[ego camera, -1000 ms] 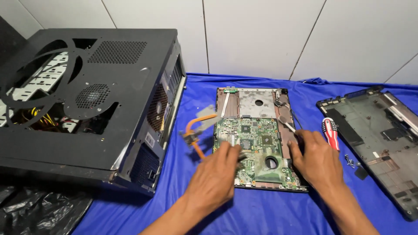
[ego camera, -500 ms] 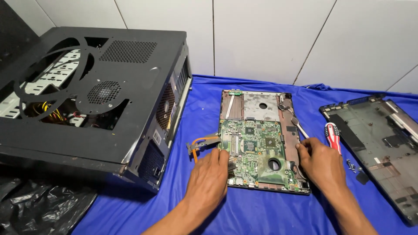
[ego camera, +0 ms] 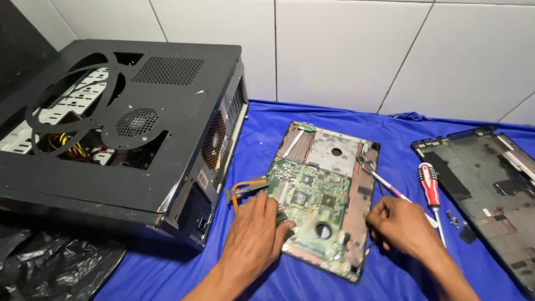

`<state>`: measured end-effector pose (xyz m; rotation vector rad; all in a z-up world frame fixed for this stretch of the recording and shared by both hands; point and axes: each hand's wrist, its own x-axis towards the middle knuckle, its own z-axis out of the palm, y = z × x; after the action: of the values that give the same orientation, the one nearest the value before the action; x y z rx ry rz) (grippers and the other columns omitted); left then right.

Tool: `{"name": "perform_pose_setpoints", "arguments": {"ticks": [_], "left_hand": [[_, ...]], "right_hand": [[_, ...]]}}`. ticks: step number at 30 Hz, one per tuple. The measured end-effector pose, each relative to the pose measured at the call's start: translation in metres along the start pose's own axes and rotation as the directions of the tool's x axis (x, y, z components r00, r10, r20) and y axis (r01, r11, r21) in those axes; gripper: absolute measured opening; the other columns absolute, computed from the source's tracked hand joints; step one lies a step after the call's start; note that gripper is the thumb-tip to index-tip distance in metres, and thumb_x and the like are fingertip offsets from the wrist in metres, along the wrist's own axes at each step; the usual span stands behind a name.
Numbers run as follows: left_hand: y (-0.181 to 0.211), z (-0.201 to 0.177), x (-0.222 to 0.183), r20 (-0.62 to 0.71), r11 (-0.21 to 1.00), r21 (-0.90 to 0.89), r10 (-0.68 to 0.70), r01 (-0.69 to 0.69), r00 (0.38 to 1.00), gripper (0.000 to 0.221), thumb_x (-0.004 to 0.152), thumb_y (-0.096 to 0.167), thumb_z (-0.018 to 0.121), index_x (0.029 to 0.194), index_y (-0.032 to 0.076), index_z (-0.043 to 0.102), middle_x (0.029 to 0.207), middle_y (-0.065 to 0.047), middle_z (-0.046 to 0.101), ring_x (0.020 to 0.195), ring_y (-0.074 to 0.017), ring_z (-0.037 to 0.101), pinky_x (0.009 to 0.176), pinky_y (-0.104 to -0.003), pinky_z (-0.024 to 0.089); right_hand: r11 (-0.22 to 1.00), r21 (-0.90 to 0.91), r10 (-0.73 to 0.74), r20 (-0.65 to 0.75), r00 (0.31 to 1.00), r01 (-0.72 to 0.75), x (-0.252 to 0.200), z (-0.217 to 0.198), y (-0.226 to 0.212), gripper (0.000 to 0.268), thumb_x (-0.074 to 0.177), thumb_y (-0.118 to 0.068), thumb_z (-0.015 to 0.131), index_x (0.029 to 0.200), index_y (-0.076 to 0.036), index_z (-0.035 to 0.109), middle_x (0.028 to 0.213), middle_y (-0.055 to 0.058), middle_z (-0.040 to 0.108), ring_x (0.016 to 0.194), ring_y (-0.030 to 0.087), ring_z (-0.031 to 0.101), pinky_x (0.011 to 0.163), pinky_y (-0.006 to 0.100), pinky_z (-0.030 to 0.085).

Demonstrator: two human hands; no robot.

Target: Cleaning a laptop motherboard with a toothbrush and manipulating internal components during a repair.

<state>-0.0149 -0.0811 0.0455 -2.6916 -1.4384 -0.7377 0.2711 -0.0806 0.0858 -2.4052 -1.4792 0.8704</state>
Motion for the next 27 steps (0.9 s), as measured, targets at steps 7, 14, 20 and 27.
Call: {"name": "perform_pose_setpoints", "arguments": {"ticks": [7,14,20,27], "left_hand": [[0.001,-0.011,0.004,-0.052,0.992,0.092,-0.076,0.081,0.996,0.026,0.103,0.034,0.059,0.093,0.011,0.054,0.09,-0.011,0.052,0.078,-0.0301,0.05,0.066,-0.046,0.042],[0.008,-0.007,0.026,-0.07,0.97,0.047,-0.235,0.239,0.969,0.028,0.104,0.035,0.058,0.089,0.012,0.052,0.088,-0.01,0.054,0.076,-0.0302,0.054,0.066,-0.047,0.044],[0.024,-0.03,0.049,-0.236,0.992,-0.027,-0.126,0.123,0.964,0.04,0.108,0.046,0.045,0.088,0.012,0.054,0.078,-0.005,0.051,0.066,-0.0193,0.048,0.056,-0.036,0.042],[0.021,-0.024,0.009,0.372,0.929,-0.136,0.37,-0.345,0.851,0.045,0.11,0.048,0.038,0.113,0.009,0.059,0.108,-0.012,0.059,0.096,-0.0249,0.053,0.091,-0.047,0.041]], "right_hand": [[0.989,0.146,-0.069,0.297,0.952,0.026,-0.005,-0.001,-0.002,0.029,0.094,-0.021,0.076,0.073,-0.003,0.066,0.058,0.013,0.08,0.034,0.019,0.056,0.034,0.03,0.038],[0.955,0.296,-0.061,0.185,0.981,0.003,0.002,-0.002,0.001,0.026,0.097,-0.019,0.073,0.081,0.001,0.076,0.067,0.015,0.08,0.04,0.022,0.055,0.043,0.03,0.038],[0.967,-0.014,-0.253,-0.142,0.957,0.254,0.032,0.018,0.03,0.018,0.089,-0.038,0.075,0.084,-0.021,0.079,0.066,-0.001,0.073,0.059,0.013,0.055,0.063,0.029,0.043],[0.884,0.041,-0.423,-0.357,0.833,0.466,0.029,0.022,0.032,0.021,0.086,-0.027,0.076,0.107,-0.024,0.081,0.09,-0.008,0.083,0.057,0.008,0.06,0.06,0.024,0.047]]}}
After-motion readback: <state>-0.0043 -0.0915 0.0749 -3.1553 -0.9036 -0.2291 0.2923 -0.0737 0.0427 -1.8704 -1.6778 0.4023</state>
